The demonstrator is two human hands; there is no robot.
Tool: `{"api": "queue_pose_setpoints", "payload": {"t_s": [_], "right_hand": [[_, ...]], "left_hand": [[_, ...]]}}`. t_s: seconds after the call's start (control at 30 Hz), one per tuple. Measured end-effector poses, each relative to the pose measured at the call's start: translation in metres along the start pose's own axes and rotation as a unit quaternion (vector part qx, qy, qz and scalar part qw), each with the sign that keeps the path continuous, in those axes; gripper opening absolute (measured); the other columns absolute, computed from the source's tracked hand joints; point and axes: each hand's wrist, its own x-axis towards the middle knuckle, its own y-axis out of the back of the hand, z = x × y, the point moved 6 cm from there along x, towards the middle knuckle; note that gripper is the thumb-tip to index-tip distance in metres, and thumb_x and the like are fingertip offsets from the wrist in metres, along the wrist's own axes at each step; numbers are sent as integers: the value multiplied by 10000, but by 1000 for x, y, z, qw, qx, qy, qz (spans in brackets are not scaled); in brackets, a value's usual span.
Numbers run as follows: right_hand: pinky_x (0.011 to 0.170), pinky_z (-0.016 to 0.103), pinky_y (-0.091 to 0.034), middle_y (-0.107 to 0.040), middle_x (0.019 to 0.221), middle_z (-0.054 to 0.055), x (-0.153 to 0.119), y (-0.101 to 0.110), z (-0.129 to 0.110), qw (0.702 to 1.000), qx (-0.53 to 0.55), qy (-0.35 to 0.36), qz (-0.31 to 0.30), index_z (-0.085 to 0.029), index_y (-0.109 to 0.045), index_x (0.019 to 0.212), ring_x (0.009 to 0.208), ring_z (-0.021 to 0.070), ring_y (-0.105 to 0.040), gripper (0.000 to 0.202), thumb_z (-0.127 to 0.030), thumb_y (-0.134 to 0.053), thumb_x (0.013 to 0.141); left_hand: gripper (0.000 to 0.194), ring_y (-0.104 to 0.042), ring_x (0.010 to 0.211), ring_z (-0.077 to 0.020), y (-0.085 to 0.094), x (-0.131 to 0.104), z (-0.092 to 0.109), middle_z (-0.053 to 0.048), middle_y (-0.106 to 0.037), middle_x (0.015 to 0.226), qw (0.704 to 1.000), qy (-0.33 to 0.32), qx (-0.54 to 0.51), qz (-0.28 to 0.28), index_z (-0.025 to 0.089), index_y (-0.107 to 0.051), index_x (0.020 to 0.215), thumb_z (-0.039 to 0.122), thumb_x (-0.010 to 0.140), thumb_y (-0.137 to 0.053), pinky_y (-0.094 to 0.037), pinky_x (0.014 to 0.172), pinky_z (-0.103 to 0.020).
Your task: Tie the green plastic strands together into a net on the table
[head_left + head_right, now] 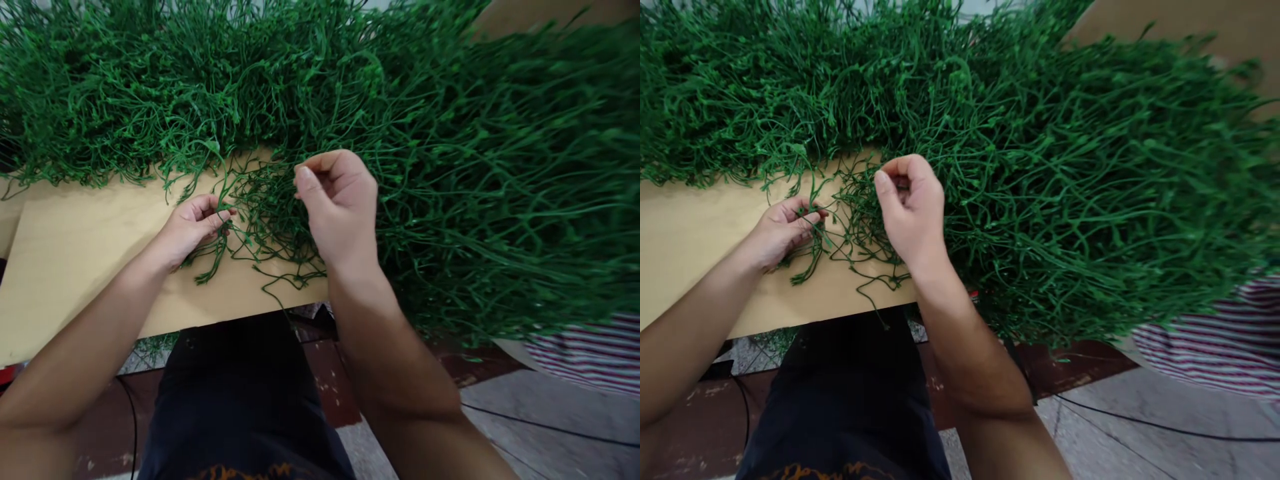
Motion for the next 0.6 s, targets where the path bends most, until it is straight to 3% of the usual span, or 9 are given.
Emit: {"api": "queue_pose_setpoints", "payload": {"t_s": [0.07,0.17,0.27,0.4,0.6], "right_hand": [[693,303,-490,-576,863,47,-5,-11,-9,999,-37,30,-26,-203,-542,861,781,136,-559,204,-408,-544,859],[725,314,-477,-603,932,66,-14,-38,-13,986,-91,50,-128,-189,-559,913,847,162,-567,190,-365,-565,841],[676,285,-435,-617,823,42,-18,-56,-9,969,-126,29,-210,-177,-561,844,746,142,-548,92,-266,-537,846],[620,263,-365,-524,647,-3,-16,-55,-7,969,-136,11,-208,-187,-484,685,629,112,-468,209,-221,-448,888],[666,275,-393,-469,664,6,-18,-53,-14,975,-84,74,-190,-201,-422,646,679,125,-448,355,-387,-366,944]], "left_hand": [[224,-561,601,-66,-1,-1,1,15,-627,746,1000,-8,4,-4,151,-597,811,261,681,-743,-380,511,-163],[190,-533,579,-64,0,0,2,18,-613,707,999,-35,-1,-9,152,-621,810,274,710,-727,-386,522,-174],[186,-507,551,-59,-1,1,1,18,-594,671,998,-48,-17,-25,145,-629,785,303,735,-714,-394,536,-183],[235,-471,520,-55,-1,0,2,17,-571,623,999,-47,3,-24,142,-635,743,365,740,-710,-354,489,-174],[360,-397,460,-68,4,0,7,20,-508,543,998,-57,33,15,165,-626,686,513,778,-623,-303,434,-205]]}}
